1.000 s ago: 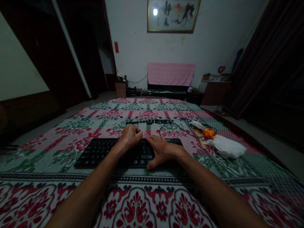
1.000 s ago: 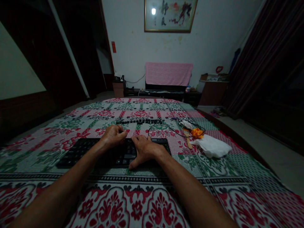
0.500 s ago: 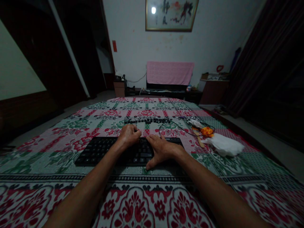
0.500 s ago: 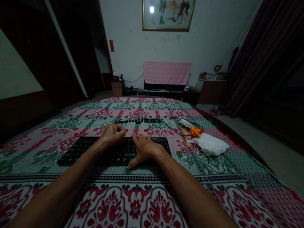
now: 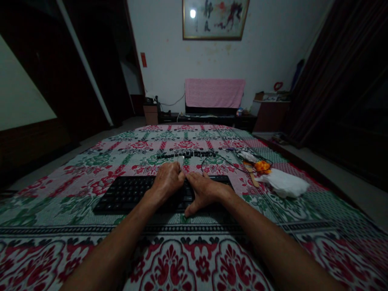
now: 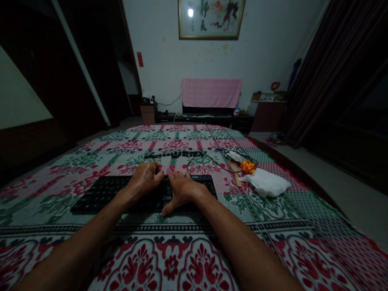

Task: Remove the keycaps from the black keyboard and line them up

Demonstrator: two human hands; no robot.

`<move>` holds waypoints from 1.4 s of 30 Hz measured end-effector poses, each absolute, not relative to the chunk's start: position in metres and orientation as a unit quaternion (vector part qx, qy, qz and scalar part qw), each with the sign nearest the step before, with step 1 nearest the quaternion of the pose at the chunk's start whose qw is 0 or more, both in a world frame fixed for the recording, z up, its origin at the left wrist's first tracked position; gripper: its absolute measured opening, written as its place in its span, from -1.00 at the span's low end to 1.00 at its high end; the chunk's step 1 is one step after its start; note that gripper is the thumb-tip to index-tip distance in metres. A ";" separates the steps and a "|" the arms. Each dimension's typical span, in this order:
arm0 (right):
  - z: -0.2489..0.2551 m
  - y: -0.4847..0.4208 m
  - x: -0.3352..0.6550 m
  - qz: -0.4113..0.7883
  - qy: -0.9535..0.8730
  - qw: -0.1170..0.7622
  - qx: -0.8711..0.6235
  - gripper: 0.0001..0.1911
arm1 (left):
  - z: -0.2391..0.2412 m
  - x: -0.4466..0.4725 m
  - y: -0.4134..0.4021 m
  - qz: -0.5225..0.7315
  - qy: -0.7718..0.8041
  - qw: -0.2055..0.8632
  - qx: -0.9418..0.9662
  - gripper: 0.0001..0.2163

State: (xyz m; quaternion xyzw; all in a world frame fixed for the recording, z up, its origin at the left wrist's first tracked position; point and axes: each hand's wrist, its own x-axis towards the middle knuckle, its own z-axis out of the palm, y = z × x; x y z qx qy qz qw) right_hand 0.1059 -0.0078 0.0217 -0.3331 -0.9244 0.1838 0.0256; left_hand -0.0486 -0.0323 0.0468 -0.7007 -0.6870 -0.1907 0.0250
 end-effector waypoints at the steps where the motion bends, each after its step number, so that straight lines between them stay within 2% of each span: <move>1: 0.022 -0.008 0.106 0.184 -0.924 0.024 -0.334 0.24 | 0.047 -0.052 -0.030 -0.199 -0.690 0.009 -0.695 -0.79; 10: 0.021 -0.007 0.106 0.189 -0.921 0.019 -0.341 0.24 | 0.041 -0.078 -0.013 -0.274 -0.727 -0.247 -0.579 -0.79; 13: 0.021 -0.006 0.106 0.187 -0.920 0.005 -0.344 0.26 | 0.044 -0.079 -0.015 -0.267 -0.724 -0.281 -0.570 -0.77; 17: 0.022 -0.007 0.106 0.186 -0.920 0.003 -0.344 0.28 | 0.047 -0.073 -0.019 -0.260 -0.733 -0.237 -0.582 -0.77; 22: 0.022 -0.008 0.105 0.181 -0.921 0.017 -0.344 0.25 | 0.057 -0.059 -0.026 -0.276 -0.702 -0.061 -0.654 -0.80; 25: 0.022 -0.008 0.105 0.183 -0.920 0.013 -0.345 0.27 | 0.062 -0.058 -0.027 -0.272 -0.697 -0.056 -0.661 -0.80; 29: 0.024 -0.007 0.108 0.188 -0.922 0.012 -0.337 0.23 | 0.057 -0.067 -0.023 -0.292 -0.709 -0.103 -0.633 -0.81; 32: 0.029 -0.006 0.107 0.168 -0.927 0.077 -0.326 0.05 | 0.053 -0.072 -0.019 -0.310 -0.704 -0.154 -0.620 -0.81; 35: 0.032 -0.005 0.103 0.118 -0.920 0.173 -0.333 -0.42 | 0.053 -0.073 -0.019 -0.316 -0.702 -0.183 -0.612 -0.82; 37: 0.032 -0.004 0.100 0.099 -0.916 0.198 -0.335 -0.69 | 0.054 -0.072 -0.019 -0.323 -0.699 -0.192 -0.608 -0.82; 39: 0.031 -0.003 0.097 0.097 -0.918 0.196 -0.332 -0.79 | 0.055 -0.071 -0.020 -0.330 -0.699 -0.199 -0.602 -0.83; 42: 0.026 -0.002 0.095 0.112 -0.916 0.196 -0.333 -0.78 | 0.056 -0.069 -0.021 -0.338 -0.696 -0.223 -0.593 -0.83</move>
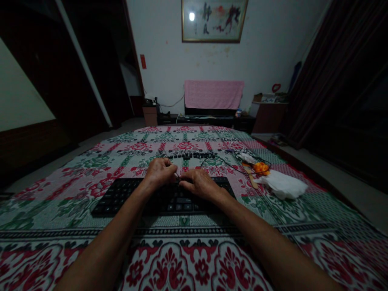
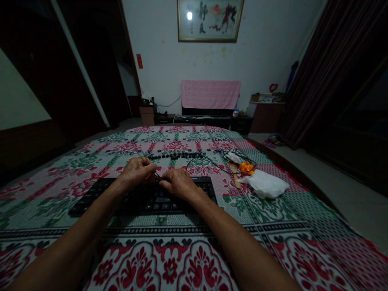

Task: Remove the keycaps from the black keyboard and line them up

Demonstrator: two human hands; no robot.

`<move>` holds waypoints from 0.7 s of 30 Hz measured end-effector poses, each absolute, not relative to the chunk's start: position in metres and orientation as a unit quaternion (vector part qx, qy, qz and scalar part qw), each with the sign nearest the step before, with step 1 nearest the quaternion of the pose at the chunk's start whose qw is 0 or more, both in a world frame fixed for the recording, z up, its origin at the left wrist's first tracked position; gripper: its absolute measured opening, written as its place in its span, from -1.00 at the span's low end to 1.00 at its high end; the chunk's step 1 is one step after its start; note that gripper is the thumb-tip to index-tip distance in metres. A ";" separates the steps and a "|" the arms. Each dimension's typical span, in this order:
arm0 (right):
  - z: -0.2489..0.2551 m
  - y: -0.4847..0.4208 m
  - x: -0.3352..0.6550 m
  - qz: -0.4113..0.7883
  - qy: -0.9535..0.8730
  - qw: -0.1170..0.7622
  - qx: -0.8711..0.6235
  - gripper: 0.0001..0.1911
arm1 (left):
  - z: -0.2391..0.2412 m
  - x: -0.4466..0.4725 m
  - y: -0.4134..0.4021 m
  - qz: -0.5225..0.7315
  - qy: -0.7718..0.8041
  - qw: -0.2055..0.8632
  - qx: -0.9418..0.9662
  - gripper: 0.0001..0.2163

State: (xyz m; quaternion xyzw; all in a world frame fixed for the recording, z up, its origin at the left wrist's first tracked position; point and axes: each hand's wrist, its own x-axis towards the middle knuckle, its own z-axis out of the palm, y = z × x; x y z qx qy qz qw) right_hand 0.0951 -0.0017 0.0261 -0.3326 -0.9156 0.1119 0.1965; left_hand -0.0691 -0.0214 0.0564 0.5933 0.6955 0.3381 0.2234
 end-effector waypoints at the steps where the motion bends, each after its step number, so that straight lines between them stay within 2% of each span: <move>1: 0.025 -0.001 0.095 0.120 -0.912 0.202 -0.335 -0.79 | 0.057 -0.069 -0.022 0.341 0.692 0.233 0.592 -0.82; 12: 0.020 0.002 0.091 0.165 -0.870 0.242 -0.397 -0.89 | 0.049 -0.065 -0.019 0.437 0.635 0.261 0.581 -0.86; 21: 0.026 0.015 0.090 0.217 -0.826 0.256 -0.452 -0.82 | 0.056 -0.066 -0.019 0.494 0.612 0.327 0.524 -0.81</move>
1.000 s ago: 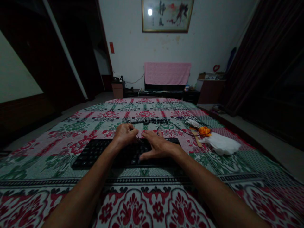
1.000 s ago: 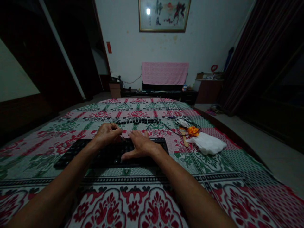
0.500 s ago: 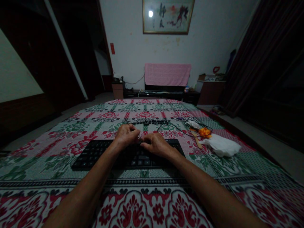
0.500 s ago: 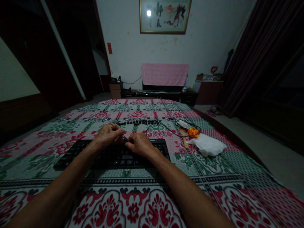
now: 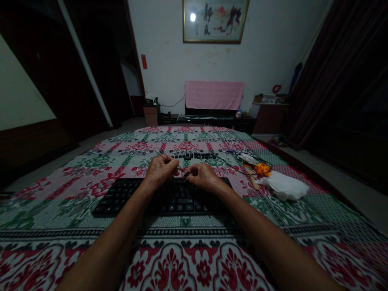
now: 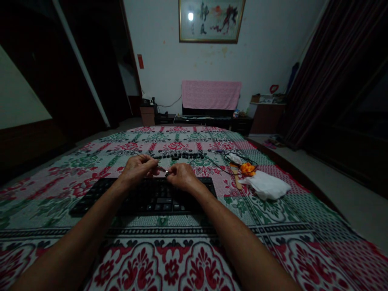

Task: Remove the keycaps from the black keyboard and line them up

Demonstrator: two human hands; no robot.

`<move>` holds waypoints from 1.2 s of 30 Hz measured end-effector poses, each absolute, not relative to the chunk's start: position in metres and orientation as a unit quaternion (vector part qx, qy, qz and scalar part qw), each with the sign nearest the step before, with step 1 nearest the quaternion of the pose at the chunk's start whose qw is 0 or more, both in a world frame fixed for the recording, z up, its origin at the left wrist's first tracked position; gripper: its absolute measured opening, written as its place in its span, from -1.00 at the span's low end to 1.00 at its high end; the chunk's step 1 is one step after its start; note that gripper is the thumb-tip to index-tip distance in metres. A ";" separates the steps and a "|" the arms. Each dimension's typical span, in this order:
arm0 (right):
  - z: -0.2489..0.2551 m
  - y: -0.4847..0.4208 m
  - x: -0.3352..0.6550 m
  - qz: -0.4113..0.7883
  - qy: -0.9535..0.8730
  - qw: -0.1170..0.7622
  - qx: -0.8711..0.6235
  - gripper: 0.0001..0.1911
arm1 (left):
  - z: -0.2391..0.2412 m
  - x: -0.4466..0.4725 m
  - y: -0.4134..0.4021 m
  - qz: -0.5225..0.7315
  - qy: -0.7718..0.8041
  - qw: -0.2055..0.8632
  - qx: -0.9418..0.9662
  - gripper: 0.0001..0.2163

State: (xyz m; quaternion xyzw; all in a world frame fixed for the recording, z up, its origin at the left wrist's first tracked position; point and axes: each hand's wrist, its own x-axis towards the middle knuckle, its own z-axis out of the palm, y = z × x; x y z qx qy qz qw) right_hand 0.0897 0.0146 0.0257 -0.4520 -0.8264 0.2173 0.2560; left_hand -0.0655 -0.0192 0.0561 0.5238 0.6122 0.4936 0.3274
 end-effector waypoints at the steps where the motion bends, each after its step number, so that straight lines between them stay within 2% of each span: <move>1: 0.027 0.017 0.088 0.220 -0.828 0.253 -0.450 -0.82 | 0.057 -0.067 -0.019 0.499 0.611 0.336 0.514 -0.81; 5: 0.032 0.034 0.074 0.210 -0.838 0.232 -0.447 -0.81 | 0.050 -0.075 -0.011 0.552 0.592 0.335 0.482 -0.80; 10: 0.031 0.066 0.058 0.178 -0.831 0.175 -0.496 -0.73 | 0.033 -0.092 0.003 0.620 0.603 0.257 0.432 -0.79; 16: 0.009 0.098 0.057 0.143 -0.852 0.090 -0.495 -0.75 | 0.022 -0.107 0.010 0.602 0.623 0.268 0.422 -0.76; 24: 0.007 0.111 0.063 0.146 -0.867 0.035 -0.475 -0.76 | 0.024 -0.115 0.012 0.591 0.637 0.258 0.423 -0.75; 33: 0.013 0.102 0.056 -0.030 -0.911 -0.043 -0.409 -0.73 | 0.021 -0.117 0.013 0.577 0.644 0.234 0.445 -0.73; 36: 0.014 0.100 0.056 -0.057 -0.913 -0.038 -0.402 -0.71 | 0.023 -0.117 0.012 0.578 0.644 0.235 0.444 -0.72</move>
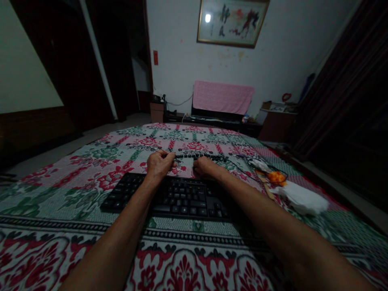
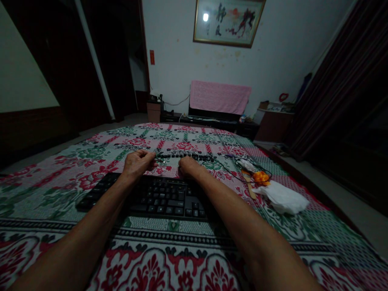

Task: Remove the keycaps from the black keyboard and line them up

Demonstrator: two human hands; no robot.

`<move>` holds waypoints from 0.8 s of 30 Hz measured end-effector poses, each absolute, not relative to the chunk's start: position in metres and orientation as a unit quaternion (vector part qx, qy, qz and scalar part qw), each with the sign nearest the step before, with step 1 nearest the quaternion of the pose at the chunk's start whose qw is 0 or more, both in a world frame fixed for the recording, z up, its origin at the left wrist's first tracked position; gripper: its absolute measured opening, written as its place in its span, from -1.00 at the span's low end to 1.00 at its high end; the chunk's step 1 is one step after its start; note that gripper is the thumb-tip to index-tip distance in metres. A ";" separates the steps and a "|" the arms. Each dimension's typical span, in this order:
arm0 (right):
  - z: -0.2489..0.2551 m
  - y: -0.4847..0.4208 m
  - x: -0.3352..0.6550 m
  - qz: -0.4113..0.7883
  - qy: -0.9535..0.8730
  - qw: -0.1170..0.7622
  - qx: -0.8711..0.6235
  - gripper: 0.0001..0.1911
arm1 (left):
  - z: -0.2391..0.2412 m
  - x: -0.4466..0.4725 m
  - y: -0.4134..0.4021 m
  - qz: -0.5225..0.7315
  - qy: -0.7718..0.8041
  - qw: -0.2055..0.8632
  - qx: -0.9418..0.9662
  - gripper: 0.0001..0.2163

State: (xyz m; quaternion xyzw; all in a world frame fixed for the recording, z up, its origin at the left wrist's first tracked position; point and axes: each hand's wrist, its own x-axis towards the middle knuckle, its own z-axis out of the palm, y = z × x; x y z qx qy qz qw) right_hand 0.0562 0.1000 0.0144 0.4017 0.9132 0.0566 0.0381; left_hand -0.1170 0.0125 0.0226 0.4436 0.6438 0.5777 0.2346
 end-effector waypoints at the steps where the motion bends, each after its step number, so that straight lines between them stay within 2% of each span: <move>1: 0.015 0.099 0.057 0.060 0.915 0.035 0.397 -0.72 | 0.024 -0.117 0.012 0.579 0.643 0.236 0.442 -0.72; 8: 0.018 0.096 0.061 0.069 0.925 0.042 0.371 -0.74 | 0.029 -0.115 0.010 0.582 0.642 0.247 0.434 -0.74; 16: 0.018 0.123 0.052 0.104 0.903 -0.022 0.416 -0.68 | 0.030 -0.117 0.009 0.587 0.636 0.245 0.438 -0.73; 24: 0.014 0.131 0.034 0.142 0.894 -0.006 0.424 -0.66 | 0.035 -0.118 0.007 0.593 0.634 0.254 0.427 -0.74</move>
